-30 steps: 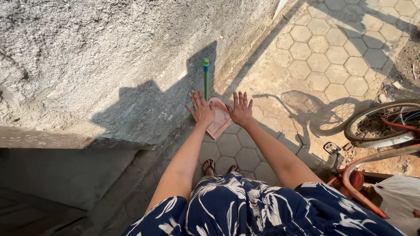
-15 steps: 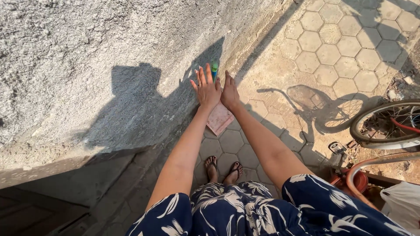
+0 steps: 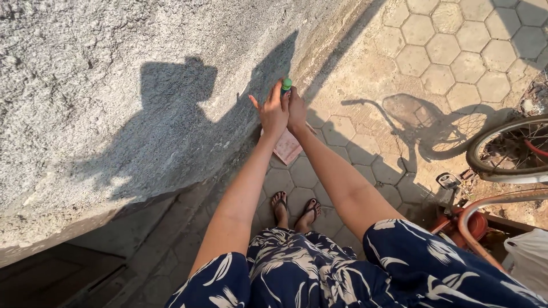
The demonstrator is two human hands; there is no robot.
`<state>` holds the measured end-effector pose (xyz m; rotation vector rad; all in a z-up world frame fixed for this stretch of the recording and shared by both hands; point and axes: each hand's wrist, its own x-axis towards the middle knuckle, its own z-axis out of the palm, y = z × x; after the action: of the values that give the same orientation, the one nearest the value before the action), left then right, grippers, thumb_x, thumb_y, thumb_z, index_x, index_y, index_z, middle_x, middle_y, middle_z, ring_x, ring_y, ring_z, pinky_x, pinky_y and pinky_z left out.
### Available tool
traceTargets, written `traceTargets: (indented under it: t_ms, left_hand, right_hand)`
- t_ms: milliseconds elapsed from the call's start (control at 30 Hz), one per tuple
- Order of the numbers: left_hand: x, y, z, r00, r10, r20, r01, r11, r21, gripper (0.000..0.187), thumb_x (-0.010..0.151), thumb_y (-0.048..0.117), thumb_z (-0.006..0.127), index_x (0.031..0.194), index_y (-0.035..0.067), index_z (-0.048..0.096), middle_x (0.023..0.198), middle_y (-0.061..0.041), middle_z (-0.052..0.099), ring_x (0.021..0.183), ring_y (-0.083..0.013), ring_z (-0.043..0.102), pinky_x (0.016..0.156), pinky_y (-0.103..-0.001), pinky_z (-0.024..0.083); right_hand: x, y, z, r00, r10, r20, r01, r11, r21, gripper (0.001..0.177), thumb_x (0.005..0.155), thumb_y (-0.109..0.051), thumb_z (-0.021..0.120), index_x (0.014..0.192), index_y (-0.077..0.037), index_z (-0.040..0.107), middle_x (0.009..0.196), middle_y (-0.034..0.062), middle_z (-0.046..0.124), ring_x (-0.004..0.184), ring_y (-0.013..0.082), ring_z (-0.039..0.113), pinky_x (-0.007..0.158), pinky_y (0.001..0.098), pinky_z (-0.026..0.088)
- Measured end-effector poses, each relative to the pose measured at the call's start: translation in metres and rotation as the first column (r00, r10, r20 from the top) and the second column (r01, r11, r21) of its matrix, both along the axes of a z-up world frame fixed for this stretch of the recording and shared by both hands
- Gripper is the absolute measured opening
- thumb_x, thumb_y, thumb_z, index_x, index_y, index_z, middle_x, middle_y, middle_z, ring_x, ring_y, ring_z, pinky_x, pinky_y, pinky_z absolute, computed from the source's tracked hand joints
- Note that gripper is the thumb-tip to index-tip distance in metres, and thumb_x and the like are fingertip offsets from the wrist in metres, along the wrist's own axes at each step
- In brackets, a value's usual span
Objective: The person sweeps debris from a tiled floor into a dustpan using a small broom and a brush, then carries the dustpan through the house to a corner and sweeps cobwebs from the ceiling.
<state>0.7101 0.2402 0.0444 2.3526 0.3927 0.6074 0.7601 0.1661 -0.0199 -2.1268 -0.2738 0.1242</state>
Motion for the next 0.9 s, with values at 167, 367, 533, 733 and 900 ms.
traceTargets:
  t_ms: [167,367,533,733,900]
  left_hand:
    - [-0.002,-0.004,0.014,0.998,-0.026,-0.05,0.024,0.999,-0.042,0.035,0.099,0.021,0.065,0.133,0.022,0.059,0.113,-0.007,0.076,0.092,-0.0277,0.075,0.124,-0.067,0.007]
    - [-0.011,-0.011,0.023,0.995,-0.078,-0.059,0.08,0.996,0.029,0.025,0.103,0.025,0.065,0.127,0.018,0.06,0.102,-0.005,0.077,0.089,-0.0249,0.074,0.132,-0.059,0.015]
    - [-0.023,-0.021,0.043,0.991,-0.121,0.062,0.122,0.993,-0.003,0.024,0.1,0.025,0.065,0.124,0.019,0.064,0.109,-0.004,0.076,0.089,-0.0243,0.074,0.127,-0.058,0.012]
    - [-0.031,-0.037,0.063,0.992,-0.116,0.052,0.113,0.993,0.041,0.025,0.102,0.029,0.064,0.126,0.02,0.063,0.116,-0.001,0.071,0.103,-0.0224,0.071,0.127,-0.061,0.007]
    - [-0.042,-0.058,0.081,0.995,-0.065,0.08,0.059,0.995,0.075,0.034,0.102,0.024,0.062,0.136,0.024,0.063,0.107,0.0,0.064,0.107,-0.0189,0.068,0.122,-0.071,0.003]
  right_hand:
    - [-0.011,-0.007,0.02,0.997,-0.069,-0.042,0.066,0.996,-0.054,0.043,0.103,-0.038,0.048,0.129,-0.004,0.047,0.105,0.0264,0.071,0.097,0.0481,0.066,0.078,0.0564,0.05]
    - [-0.017,-0.03,0.009,0.995,0.053,0.09,-0.034,0.977,-0.209,0.037,0.102,-0.028,0.052,0.124,0.001,0.05,0.103,0.0266,0.07,0.095,0.0468,0.067,0.078,0.0559,0.053]
    - [-0.017,-0.054,0.001,0.969,0.169,0.181,-0.118,0.957,-0.263,0.027,0.097,-0.018,0.058,0.112,0.004,0.055,0.097,0.0271,0.069,0.09,0.0464,0.067,0.075,0.0545,0.054]
    - [-0.022,-0.075,0.034,0.969,0.192,0.159,-0.17,0.975,-0.141,0.029,0.095,-0.021,0.063,0.108,0.004,0.056,0.09,0.0285,0.069,0.084,0.0484,0.066,0.071,0.055,0.053]
    - [-0.046,-0.075,0.061,0.993,0.056,0.107,-0.054,0.998,-0.022,0.03,0.1,-0.027,0.06,0.111,0.001,0.057,0.093,0.0285,0.07,0.09,0.0488,0.067,0.074,0.0549,0.052]
